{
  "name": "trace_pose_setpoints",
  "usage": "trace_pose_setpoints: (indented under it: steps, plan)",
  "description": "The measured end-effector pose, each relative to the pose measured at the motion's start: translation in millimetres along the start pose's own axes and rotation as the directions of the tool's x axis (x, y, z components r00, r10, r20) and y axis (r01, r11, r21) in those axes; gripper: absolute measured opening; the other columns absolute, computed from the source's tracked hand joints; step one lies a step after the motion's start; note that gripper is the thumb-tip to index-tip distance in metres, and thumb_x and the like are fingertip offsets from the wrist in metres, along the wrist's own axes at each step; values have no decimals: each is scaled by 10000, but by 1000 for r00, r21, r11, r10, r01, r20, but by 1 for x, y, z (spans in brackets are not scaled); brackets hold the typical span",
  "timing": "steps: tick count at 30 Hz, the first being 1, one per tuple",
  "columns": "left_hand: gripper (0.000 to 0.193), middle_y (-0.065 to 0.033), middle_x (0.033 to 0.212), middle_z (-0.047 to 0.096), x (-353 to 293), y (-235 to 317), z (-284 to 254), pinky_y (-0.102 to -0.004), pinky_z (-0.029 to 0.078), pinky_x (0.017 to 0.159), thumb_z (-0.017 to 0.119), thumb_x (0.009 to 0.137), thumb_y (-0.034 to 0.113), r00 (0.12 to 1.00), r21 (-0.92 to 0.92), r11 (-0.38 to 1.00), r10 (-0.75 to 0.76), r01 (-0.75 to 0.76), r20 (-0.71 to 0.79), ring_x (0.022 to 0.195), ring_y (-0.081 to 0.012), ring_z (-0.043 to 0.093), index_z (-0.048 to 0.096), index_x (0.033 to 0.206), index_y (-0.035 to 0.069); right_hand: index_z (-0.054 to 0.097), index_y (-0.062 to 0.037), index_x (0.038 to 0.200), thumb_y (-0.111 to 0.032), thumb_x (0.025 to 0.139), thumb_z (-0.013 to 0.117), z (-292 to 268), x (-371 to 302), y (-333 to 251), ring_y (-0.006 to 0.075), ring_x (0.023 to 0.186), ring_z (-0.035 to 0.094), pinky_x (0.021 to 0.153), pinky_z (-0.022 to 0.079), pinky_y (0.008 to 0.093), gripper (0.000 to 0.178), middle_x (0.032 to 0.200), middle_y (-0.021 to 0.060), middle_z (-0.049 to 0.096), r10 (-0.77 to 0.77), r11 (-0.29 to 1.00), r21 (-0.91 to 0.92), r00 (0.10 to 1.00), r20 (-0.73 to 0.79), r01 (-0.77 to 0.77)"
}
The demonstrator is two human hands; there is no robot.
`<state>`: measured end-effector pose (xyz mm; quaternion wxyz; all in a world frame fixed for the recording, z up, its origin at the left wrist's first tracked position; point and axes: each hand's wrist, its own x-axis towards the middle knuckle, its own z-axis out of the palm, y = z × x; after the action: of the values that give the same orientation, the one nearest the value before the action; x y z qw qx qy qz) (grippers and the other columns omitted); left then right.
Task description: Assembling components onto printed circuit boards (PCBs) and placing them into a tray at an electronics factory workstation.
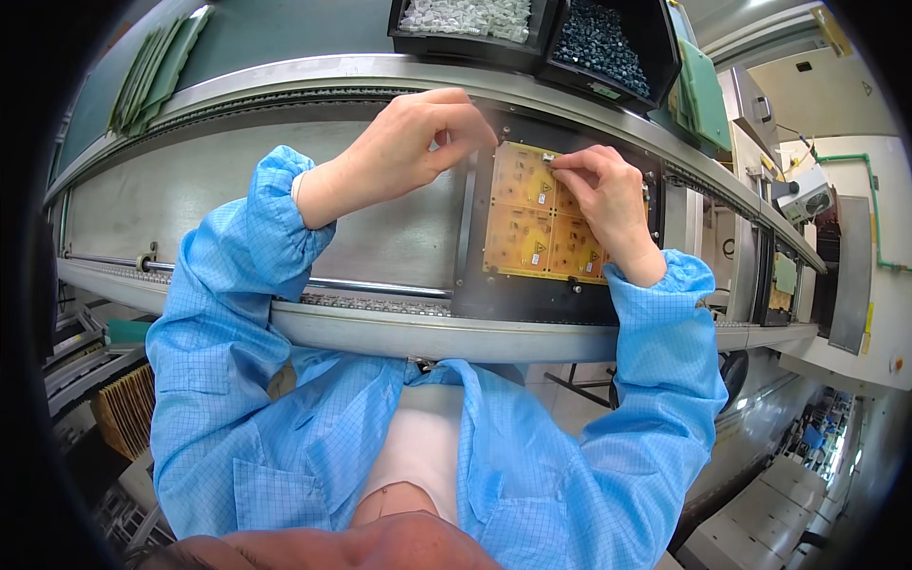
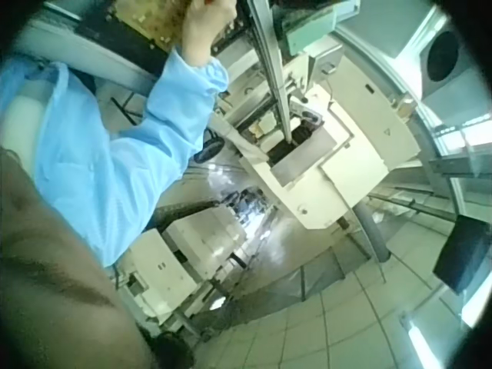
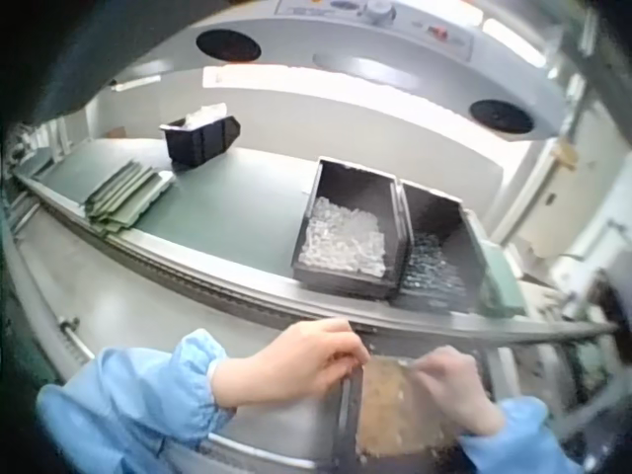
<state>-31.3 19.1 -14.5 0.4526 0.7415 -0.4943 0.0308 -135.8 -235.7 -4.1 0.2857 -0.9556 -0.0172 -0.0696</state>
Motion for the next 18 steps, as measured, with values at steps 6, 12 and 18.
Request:
trace_pose_setpoints:
  steps: [6, 12, 18]
  plan:
    - [119, -92, 927, 664, 1, -1, -3, -323, 521, 700, 647, 894, 67, 999, -47, 998, -43, 44, 20, 811, -240, 647, 727, 979, 44, 754, -34, 979, -11, 833, 715, -2, 1, -2, 181, 787, 673, 707, 545, 279, 153, 913, 91, 684, -159, 975, -160, 987, -10, 156]
    - [118, -89, 903, 679, 2, -1, -2, -314, 519, 698, 666, 885, 87, 998, -93, 994, -60, 59, -10, 805, -221, 648, 739, 963, 38, 756, -32, 965, -7, 828, 717, -2, 0, 3, 182, 793, 674, 706, 550, 283, 145, 912, 93, 690, -144, 985, -104, 989, -19, 141]
    - [115, -74, 885, 682, 3, -1, -5, -304, 516, 693, 686, 870, 92, 996, -126, 988, -86, 86, 1, 780, -195, 648, 740, 954, 35, 757, -32, 960, -1, 819, 728, -4, -1, 6, 183, 798, 672, 707, 551, 283, 148, 905, 87, 695, -184, 978, -106, 982, -32, 180]
